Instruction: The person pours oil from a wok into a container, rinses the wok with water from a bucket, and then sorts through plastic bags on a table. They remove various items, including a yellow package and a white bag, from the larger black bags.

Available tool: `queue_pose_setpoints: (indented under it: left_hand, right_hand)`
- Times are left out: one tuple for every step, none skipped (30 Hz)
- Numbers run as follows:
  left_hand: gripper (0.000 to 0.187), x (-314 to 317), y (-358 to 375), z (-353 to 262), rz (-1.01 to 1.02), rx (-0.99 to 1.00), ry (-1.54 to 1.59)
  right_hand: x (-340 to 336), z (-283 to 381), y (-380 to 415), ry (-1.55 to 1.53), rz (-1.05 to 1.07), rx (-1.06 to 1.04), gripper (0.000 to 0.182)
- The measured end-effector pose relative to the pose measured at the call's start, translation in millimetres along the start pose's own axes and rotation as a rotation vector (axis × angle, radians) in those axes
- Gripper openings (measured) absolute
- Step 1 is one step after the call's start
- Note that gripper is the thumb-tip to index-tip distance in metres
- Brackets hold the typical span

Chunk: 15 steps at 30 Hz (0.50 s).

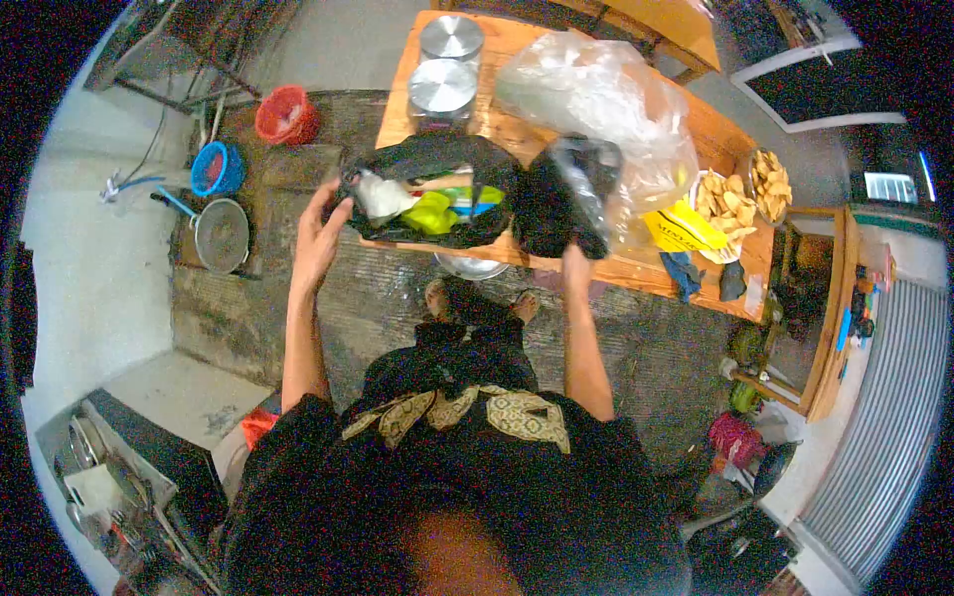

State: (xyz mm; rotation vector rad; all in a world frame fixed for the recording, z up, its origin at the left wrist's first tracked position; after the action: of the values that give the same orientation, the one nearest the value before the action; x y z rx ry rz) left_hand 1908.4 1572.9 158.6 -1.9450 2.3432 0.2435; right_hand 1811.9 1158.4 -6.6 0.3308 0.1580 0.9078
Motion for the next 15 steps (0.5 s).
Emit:
queue_pose_setpoints:
  left_hand:
    - [0.032,-1.4,0.4,-3.2,0.009,-0.021,0.067]
    - [0.035,-4.7,1.8,-0.6,0.007,-0.029,0.081]
    - [0.039,-6.9,2.1,2.4,0.007,-0.035,0.097]
    - [0.042,-8.5,1.1,6.1,0.010,-0.040,0.114]
    - [0.044,-8.3,0.7,12.8,0.030,-0.030,0.130]
    - [0.047,-7.9,0.8,23.6,0.052,-0.020,0.147]
    - [0.050,-7.6,0.4,32.3,0.076,-0.009,0.161]
    - [0.051,-8.6,-1.5,35.8,0.076,0.034,0.136]
    - [0.053,-8.3,-3.9,37.8,0.080,0.080,0.111]
    - [0.055,-7.2,-4.9,36.0,0.087,0.128,0.087]
    - [0.055,-5.6,-5.5,37.2,0.102,0.088,0.161]
    - [0.055,-5.1,-5.4,35.3,0.115,0.048,0.234]
    - [0.056,-6.6,-5.0,32.7,0.125,0.005,0.302]
    - [0.054,-8.5,-7.0,24.6,0.172,0.010,0.241]
    - [0.050,-28.5,-6.5,73.8,0.106,-0.167,0.210]
  right_hand:
    - [-17.5,-1.3,7.7,0.046,0.006,0.036,0.042]
    - [-34.1,-1.3,16.2,0.093,0.013,0.071,0.041]
    - [-57.0,-13.0,15.9,0.100,0.084,-0.003,0.040]
    - [-45.6,49.3,47.1,0.102,0.059,-0.105,0.040]
    - [-34.8,113.4,84.6,0.104,0.029,-0.202,0.041]
    - [-32.5,149.6,109.3,0.098,0.002,-0.230,0.041]
    - [-33.9,173.4,125.5,0.065,-0.022,-0.225,0.040]
    - [-33.7,191.2,139.0,0.011,-0.045,-0.202,0.040]
    - [-33.0,203.9,146.2,-0.061,-0.056,-0.181,0.040]
    - [-32.6,212.8,148.9,-0.136,-0.046,-0.172,0.041]
    - [-47.2,204.7,133.7,-0.220,0.109,-0.248,0.042]
    - [-11.2,217.6,134.7,-0.410,0.305,-0.251,0.045]
    - [33.8,226.5,134.5,-0.601,0.507,-0.249,0.048]
    - [88.3,221.9,138.4,-0.900,0.896,-0.085,0.049]
    - [124.9,217.8,141.7,-0.968,1.062,-0.005,0.045]
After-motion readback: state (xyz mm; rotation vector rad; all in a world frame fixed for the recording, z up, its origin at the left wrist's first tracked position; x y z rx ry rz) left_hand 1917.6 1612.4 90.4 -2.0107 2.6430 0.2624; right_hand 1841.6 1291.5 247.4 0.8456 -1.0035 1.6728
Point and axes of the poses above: each hand's wrist, its own y-axis away from the middle knuckle, its own x-axis out of the palm, z = x × y, the point moved 8 cm from there along -y, towards the middle knuckle, and after that the axes turned 8 degrees about z, right-handed, at the moved point
